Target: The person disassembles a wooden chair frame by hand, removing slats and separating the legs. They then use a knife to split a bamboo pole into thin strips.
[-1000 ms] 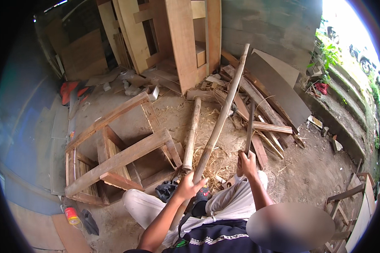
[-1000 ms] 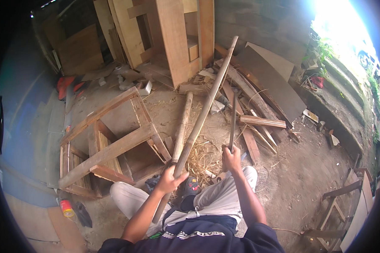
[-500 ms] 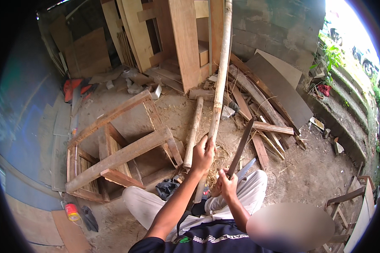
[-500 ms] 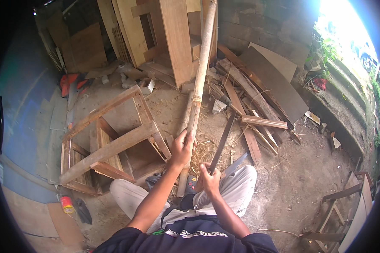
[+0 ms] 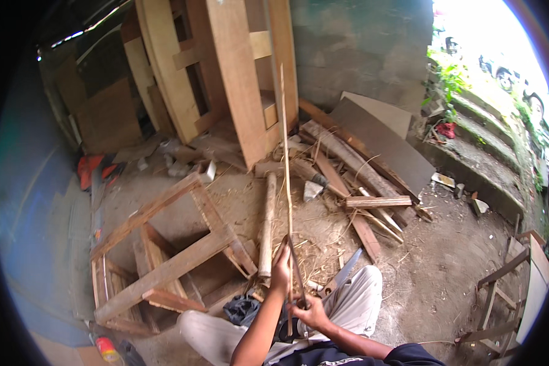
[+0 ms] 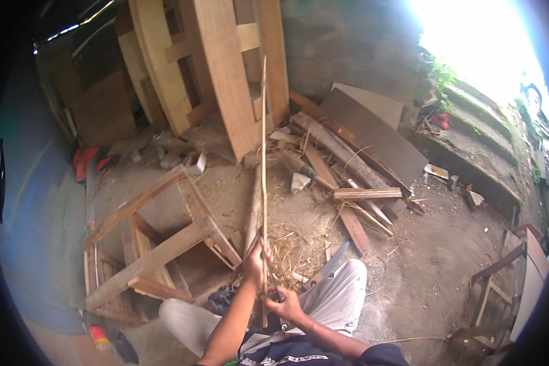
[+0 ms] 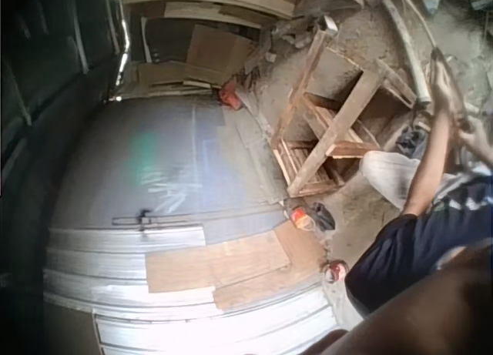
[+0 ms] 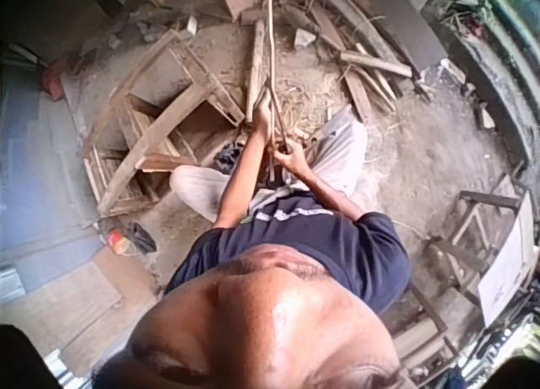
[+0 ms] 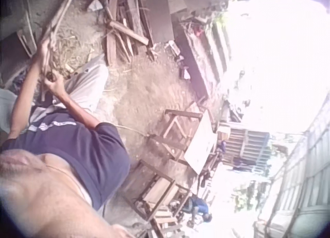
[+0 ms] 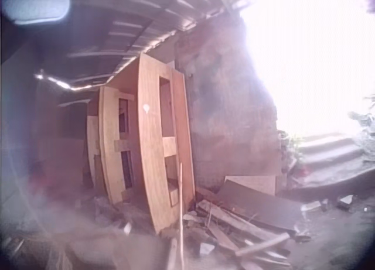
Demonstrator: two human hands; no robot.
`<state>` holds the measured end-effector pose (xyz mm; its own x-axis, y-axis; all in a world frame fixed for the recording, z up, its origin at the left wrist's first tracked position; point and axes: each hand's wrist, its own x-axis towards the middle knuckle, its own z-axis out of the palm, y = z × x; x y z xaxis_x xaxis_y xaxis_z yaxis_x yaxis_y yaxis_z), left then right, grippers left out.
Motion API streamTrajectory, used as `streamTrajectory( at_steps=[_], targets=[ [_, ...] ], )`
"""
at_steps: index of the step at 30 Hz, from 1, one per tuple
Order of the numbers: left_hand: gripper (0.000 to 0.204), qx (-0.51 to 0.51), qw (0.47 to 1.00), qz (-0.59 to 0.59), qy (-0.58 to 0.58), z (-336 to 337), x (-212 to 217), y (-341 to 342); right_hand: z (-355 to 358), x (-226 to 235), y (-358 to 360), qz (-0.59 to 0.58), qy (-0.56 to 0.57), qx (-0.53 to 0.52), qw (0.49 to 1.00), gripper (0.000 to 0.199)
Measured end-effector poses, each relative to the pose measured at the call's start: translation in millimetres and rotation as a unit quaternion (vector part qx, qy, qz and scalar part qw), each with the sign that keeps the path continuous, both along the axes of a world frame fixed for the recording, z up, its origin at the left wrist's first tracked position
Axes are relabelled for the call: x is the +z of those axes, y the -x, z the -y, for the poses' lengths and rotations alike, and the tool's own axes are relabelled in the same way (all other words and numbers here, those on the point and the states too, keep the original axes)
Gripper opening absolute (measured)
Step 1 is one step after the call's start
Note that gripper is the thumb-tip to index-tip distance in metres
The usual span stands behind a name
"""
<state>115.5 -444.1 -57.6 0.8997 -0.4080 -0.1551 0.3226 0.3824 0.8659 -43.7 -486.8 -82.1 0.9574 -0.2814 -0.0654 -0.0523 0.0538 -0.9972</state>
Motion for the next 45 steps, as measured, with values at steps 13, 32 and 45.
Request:
streamTrajectory(
  at_steps=[13,32,45],
  targets=[
    [0.027,-0.129,0.963,-0.217,-0.090,-54,-151,36,-18,-61,16,-0.226,-0.187,0.058,0.954,0.025],
    [0.047,-0.159,0.951,-0.170,-0.206,-95,-127,50,51,-52,-31,-0.125,0.412,0.091,0.898,0.040],
    [0.046,-0.151,0.958,-0.075,-0.232,-101,-71,60,74,-39,-52,-0.032,0.430,0.171,0.886,0.032]
  ],
)
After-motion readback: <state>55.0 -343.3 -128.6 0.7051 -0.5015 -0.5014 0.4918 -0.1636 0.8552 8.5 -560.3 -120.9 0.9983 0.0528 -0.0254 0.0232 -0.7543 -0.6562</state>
